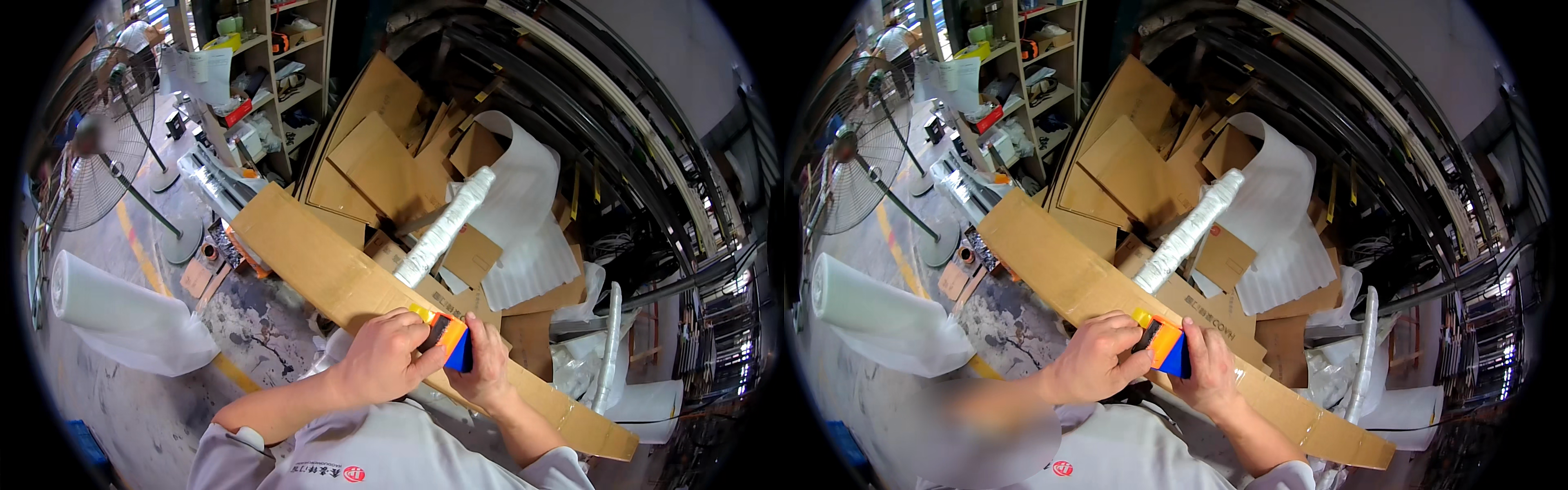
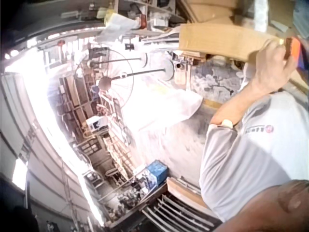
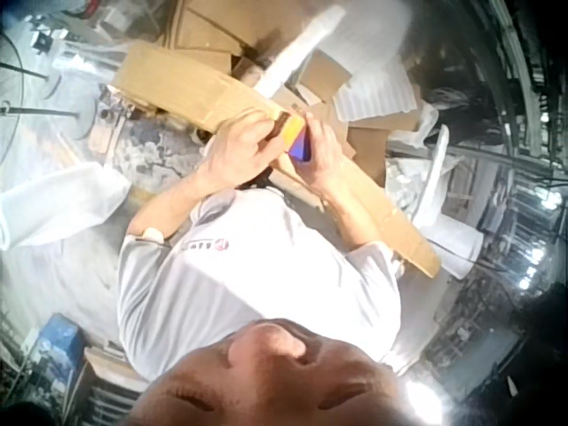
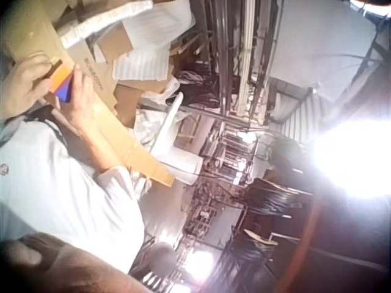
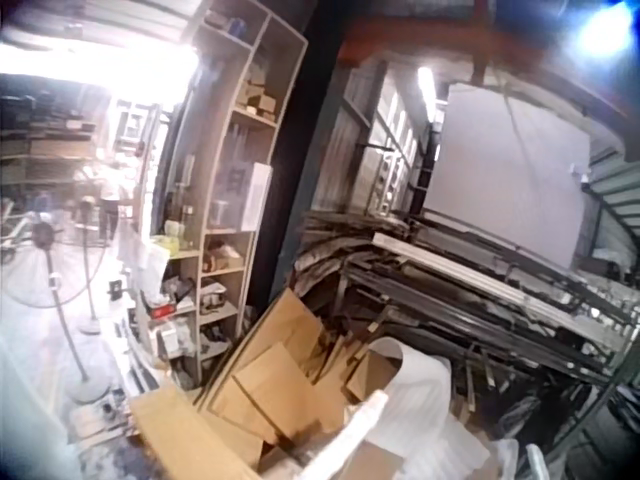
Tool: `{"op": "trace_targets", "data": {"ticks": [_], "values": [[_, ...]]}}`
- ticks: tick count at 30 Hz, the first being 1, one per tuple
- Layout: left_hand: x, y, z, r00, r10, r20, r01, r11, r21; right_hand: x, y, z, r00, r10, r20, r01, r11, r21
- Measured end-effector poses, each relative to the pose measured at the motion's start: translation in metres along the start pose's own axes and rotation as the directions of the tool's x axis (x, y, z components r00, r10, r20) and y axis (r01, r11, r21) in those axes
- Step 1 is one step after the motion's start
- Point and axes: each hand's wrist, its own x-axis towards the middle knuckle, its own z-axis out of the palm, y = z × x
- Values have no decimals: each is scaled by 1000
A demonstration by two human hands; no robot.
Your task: The person tapes a long cardboard box using a tape dispenser, applies tape to the corners and seams, and then moves several flattened cardboard pieces from a shelf.
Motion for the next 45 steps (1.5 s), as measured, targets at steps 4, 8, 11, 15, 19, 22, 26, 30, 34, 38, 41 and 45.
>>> {"op": "trace_targets", "data": {"ticks": [4, 8, 11, 15, 19, 22, 26, 30, 34, 38, 41, 45], "values": [[4, 1, 3, 996, -78, 48, 80, 995, -54, 6, 5, -2, 1000, -14, 1, 14, 1000, 16], [6, -4, 23, 935, -332, -122, 255, 872, -418, 1, 10, -5, 998, 2, 61, -10, 992, 129], [5, -19, 41, 833, -549, -74, 436, 733, -522, -9, 20, -19, 987, -46, 157, 11, 976, 217], [-6, -40, 71, 775, -611, -160, 335, 612, -716, -21, 38, -19, 971, -99, 217, 8, 923, 385], [4, -32, 58, 768, -618, -168, 469, 722, -508, -20, 48, -17, 954, -89, 286, -47, 899, 436], [6, -55, 45, 797, -566, -211, 434, 779, -452, -1, 45, -22, 932, -83, 352, -78, 905, 419], [10, -123, -40, 865, -321, -386, 273, 946, -175, 29, 45, -33, 872, -23, 489, -114, 962, 248], [13, -234, -175, 695, -403, -595, 315, 915, -251, 53, 46, -33, 731, 153, 665, -237, 971, 37], [24, -302, -203, 636, -543, -548, 514, 828, -224, 95, 43, 0, 609, 187, 771, -191, 978, -87], [28, -354, -214, 699, -428, -573, 572, 816, 88, 145, 26, 25, 545, 200, 814, -181, 976, -119], [29, -375, -222, 795, -272, -543, 493, 811, 315, 164, 22, 39, 518, 202, 831, -161, 977, -137], [28, -392, -224, 857, -229, -462, 445, 781, 439, 177, 19, 55, 449, 234, 863, -161, 970, -180]]}}
